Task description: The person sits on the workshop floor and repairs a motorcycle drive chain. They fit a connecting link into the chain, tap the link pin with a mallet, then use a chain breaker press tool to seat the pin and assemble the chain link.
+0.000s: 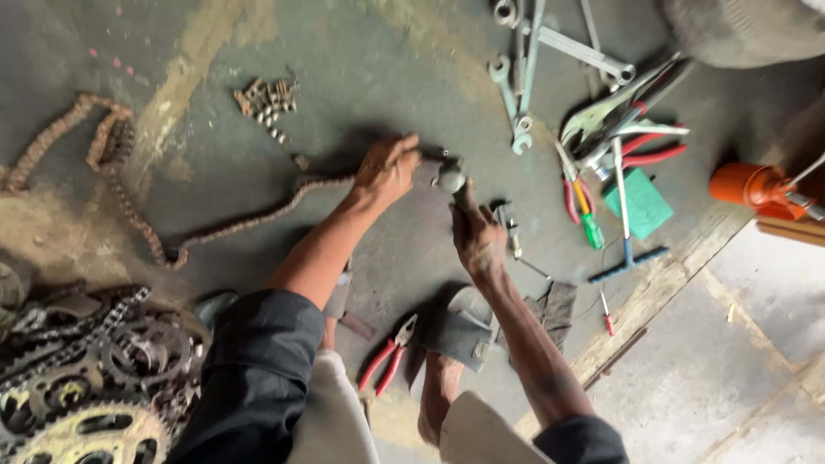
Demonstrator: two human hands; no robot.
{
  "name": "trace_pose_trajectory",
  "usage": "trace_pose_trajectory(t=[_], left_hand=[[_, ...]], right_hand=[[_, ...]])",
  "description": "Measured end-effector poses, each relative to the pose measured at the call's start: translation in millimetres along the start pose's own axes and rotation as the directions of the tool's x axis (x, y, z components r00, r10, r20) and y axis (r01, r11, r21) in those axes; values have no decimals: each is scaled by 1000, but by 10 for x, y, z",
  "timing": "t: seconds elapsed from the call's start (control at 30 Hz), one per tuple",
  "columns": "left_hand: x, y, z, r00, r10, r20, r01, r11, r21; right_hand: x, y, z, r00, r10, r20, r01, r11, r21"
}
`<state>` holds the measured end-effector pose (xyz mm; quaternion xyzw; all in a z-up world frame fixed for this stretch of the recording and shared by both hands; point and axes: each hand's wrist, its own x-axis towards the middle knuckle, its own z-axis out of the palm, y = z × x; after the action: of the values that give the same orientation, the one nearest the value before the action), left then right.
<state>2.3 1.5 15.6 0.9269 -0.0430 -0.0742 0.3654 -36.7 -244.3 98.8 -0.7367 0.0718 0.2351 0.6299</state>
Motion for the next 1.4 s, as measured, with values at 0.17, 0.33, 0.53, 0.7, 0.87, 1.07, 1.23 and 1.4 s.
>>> trace_pose_trajectory(t=[0.17, 0.33, 0.53, 0.7, 0.87, 1.07, 1.23, 1.4], left_hand=[[-6, 16, 10, 997, -11, -72, 12, 1000, 10], [3, -18, 77, 996, -53, 74, 45, 993, 108], [2, 16, 5, 996, -56, 73, 52, 997, 58], [4, 31, -9, 999, -41, 35, 40, 998, 50], [35, 47, -111, 999, -30, 43, 27, 998, 53], [17, 32, -105, 1000, -11, -16, 10, 1000, -16], [24, 56, -162, 1000, 8, -30, -10, 999, -47], [64, 111, -182, 996, -66, 66, 66, 998, -7]], right_hand=[[-62, -439, 170, 984, -180, -3, 131, 729, -671], [8, -555, 128, 977, 19, -210, -150, 762, -630], [163, -274, 66, 980, -176, -93, 58, 700, -712], [157, -363, 125, 973, -220, -62, 109, 685, -720], [105, -361, 54, 966, -254, -48, 109, 567, -817], [56, -319, -3, 983, -139, -118, -60, 364, -930], [397, -276, -157, 940, -332, 77, 138, 165, -977], [1185, -699, 113, 927, -271, 261, 363, 460, -811]])
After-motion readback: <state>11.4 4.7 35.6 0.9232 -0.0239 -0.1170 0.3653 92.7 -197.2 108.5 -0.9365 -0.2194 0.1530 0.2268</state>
